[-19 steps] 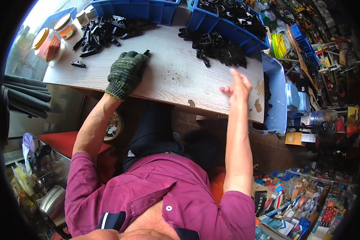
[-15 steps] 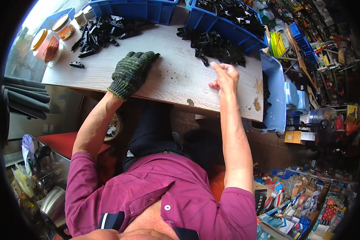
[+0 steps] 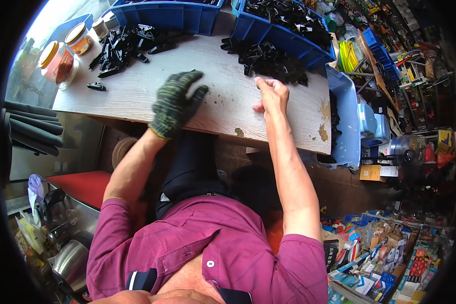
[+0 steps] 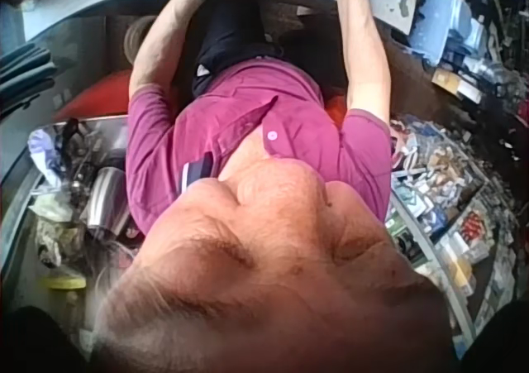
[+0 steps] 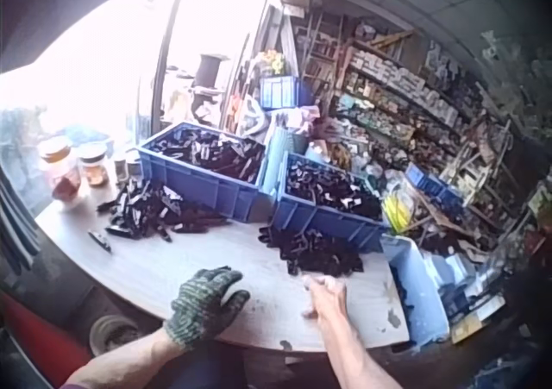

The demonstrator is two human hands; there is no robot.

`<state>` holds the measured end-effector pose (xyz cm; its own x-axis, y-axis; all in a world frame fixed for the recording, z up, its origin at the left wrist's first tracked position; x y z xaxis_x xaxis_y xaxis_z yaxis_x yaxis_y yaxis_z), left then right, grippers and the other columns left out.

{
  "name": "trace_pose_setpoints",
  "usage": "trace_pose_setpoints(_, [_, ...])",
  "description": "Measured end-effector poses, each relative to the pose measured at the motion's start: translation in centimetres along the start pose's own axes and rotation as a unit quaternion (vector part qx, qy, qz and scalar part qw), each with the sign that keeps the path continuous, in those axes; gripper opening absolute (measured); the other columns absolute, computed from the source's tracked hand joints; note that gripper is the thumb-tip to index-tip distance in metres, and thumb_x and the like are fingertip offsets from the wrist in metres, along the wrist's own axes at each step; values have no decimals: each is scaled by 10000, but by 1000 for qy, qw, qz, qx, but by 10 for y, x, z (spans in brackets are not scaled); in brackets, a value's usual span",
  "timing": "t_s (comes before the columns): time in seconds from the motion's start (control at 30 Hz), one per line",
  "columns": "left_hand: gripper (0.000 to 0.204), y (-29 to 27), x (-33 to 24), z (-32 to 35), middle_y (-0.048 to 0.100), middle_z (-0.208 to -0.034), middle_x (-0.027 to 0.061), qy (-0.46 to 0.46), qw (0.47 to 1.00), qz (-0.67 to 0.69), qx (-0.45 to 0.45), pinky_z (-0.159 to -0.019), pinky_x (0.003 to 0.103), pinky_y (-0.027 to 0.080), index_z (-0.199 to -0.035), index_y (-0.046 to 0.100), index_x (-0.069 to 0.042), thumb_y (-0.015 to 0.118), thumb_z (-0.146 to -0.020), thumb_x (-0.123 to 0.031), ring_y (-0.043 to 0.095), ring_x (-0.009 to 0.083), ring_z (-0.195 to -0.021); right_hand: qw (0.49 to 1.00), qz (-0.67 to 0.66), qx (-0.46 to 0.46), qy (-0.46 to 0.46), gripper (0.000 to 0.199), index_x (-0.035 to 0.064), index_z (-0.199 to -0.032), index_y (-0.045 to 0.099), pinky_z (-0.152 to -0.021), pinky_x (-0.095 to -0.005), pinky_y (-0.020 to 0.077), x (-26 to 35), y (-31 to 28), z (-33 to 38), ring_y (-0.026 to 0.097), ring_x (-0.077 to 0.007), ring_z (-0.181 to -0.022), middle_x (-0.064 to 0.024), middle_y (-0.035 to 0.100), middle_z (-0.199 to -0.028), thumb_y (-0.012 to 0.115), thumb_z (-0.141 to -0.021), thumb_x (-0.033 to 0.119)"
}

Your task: Inspect and sort small black plastic hardware components at a workshop workbench.

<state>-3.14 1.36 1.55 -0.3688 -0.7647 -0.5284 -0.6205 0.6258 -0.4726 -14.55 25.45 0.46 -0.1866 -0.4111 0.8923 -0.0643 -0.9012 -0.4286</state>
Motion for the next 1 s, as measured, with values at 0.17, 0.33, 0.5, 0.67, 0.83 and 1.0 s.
trace_pose_setpoints(0.17, [334,48,-48,2,689,-931,143,-48,994,48,81,-776,471,517,-1092,676,-72,713,-845,-294,653,350,-868,969,-229,86,-48,213,55,-899,686,-400,-219,324,0,28,55,344,-47,-396,57,517,-570,773,-877,249])
trace_pose_setpoints(0.33, [232,59,-49,3,692,-924,122,-78,985,-11,151,-743,472,517,-1053,677,-97,664,-862,-228,655,340,-868,968,-211,105,-80,227,74,-872,707,-413,-214,236,-1,28,63,342,-28,-427,78,494,-561,770,-875,292])
trace_pose_setpoints(0.5, [174,50,-53,10,667,-855,102,-57,993,-15,103,-709,470,507,-962,655,-113,665,-830,-226,640,324,-817,974,-177,131,-57,270,67,-854,676,-406,-232,255,1,32,69,345,-43,-417,64,472,-538,734,-901,326])
trace_pose_setpoints(0.67, [346,9,-40,9,678,-1119,118,3,996,-83,-33,-947,469,471,-1154,677,-107,709,-860,-287,614,352,-1096,960,-230,140,-80,298,73,-829,596,-397,-256,394,-6,32,65,352,-67,-403,56,408,-512,686,-932,338])
trace_pose_setpoints(0.83, [183,-16,18,-10,652,-911,111,-53,960,-266,75,-759,518,474,-969,657,-99,683,-876,-255,605,349,-883,955,-264,133,-33,286,100,-810,511,-441,-375,567,4,34,76,366,-89,-403,48,293,-504,588,-965,327])
trace_pose_setpoints(1.0, [162,1,-2,0,679,-884,142,-28,990,-50,127,-730,472,524,-986,643,-69,635,-904,-209,647,377,-829,956,-278,91,-15,317,101,-803,500,-414,-371,546,6,33,78,363,-101,-402,41,278,-502,534,-968,369])
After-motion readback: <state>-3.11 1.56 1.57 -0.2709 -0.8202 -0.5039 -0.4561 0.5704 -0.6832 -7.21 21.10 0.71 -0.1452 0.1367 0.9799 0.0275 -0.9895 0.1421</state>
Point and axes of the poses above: each hand's wrist, its own z-axis away from the middle knuckle, its own y-axis out of the palm, x = y × z, the point moved 4 cm from there along -z, towards the middle knuckle
